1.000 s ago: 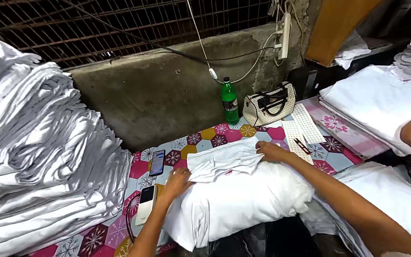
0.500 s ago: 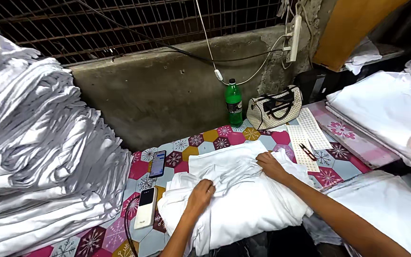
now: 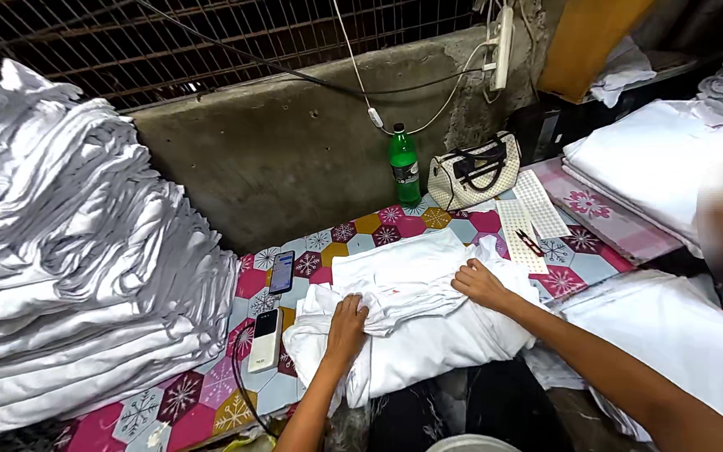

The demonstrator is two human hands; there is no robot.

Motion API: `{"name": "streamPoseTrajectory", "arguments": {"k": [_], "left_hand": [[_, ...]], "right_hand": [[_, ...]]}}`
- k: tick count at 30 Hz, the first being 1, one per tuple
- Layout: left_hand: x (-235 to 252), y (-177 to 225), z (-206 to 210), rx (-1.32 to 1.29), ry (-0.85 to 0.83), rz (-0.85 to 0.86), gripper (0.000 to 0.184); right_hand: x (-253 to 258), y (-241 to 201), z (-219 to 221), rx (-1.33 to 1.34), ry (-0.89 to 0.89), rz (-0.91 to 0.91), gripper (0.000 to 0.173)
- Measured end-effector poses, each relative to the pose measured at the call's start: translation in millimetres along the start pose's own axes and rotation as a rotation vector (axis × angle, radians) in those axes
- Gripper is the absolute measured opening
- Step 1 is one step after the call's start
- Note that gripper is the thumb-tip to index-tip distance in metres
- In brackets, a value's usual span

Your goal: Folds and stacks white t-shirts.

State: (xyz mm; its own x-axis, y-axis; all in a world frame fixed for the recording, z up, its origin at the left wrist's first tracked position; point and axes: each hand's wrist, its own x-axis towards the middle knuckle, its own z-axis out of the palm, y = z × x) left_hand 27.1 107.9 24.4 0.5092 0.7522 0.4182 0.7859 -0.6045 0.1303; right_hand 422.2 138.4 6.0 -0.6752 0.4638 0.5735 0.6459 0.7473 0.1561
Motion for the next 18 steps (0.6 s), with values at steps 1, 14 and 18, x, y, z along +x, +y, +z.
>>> {"name": "streamPoseTrajectory", "arguments": {"k": [1, 14, 18], "left_hand": [[6, -1, -5, -0.080, -0.047, -0.039, 0.024], [-41, 37, -42, 0.045, 0.067, 0.302, 0.041], [-53, 28, -48, 0.125, -0.225, -0.033, 0.040]], "right_hand": [[-4, -6, -2, -0.016, 0.023, -0.037, 0.015], [-24, -12, -26, 0.086, -0.197, 0.128, 0.034], [-10, -7, -39, 0.210, -0.305, 0.045, 0.022]]}}
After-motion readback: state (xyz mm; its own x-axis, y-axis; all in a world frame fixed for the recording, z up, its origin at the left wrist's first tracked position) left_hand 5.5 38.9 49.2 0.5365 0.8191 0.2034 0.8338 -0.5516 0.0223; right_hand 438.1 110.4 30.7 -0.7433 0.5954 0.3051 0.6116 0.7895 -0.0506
